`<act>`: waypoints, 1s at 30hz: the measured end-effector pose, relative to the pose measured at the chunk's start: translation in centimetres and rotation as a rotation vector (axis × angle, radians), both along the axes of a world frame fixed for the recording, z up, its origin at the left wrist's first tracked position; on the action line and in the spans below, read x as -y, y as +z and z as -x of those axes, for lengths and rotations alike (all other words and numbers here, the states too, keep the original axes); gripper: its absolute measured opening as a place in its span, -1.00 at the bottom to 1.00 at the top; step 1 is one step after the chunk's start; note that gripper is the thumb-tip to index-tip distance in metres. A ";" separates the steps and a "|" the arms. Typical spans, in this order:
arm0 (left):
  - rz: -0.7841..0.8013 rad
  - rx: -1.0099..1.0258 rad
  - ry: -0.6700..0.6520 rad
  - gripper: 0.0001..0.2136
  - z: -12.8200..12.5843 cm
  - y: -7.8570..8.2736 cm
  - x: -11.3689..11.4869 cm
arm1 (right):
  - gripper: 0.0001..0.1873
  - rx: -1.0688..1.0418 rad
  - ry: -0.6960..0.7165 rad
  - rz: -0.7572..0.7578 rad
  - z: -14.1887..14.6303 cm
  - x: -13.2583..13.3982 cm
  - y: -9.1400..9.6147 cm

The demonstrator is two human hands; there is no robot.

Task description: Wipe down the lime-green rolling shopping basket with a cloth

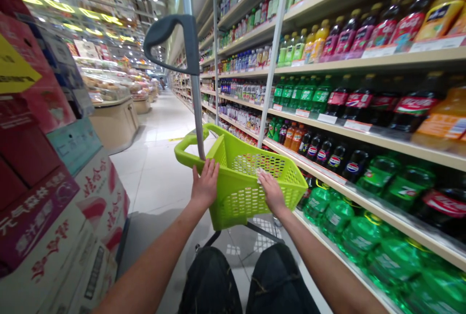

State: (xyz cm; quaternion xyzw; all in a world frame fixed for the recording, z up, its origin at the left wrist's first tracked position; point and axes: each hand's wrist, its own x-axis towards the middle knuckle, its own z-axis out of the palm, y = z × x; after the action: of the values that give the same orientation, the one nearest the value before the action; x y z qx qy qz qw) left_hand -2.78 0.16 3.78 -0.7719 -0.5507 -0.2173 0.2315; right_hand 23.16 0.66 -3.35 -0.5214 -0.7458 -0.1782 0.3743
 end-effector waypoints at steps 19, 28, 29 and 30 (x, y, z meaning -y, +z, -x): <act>-0.048 0.035 -0.033 -0.46 -1.8 -0.5 1.0 | -0.41 -0.228 -0.081 -0.067 -6.0 -0.2 -1.9; -0.044 -0.007 -0.111 -0.48 -2.4 0.0 2.3 | -0.38 -0.200 0.320 0.030 8.4 -0.7 2.1; -0.039 -0.010 -0.124 -0.47 -2.0 0.3 2.3 | -0.38 -0.203 0.331 0.023 8.5 -0.5 2.4; -0.041 0.001 -0.118 -0.46 -1.4 0.7 2.3 | -0.37 -0.222 0.315 0.012 7.9 -0.4 2.5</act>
State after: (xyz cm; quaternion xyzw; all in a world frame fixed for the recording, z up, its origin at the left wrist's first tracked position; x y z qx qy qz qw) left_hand -1.39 -2.11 4.51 -0.7982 -0.4997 -0.2420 0.2337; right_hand 15.29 1.05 -0.85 -0.4168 -0.7735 -0.0542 0.4744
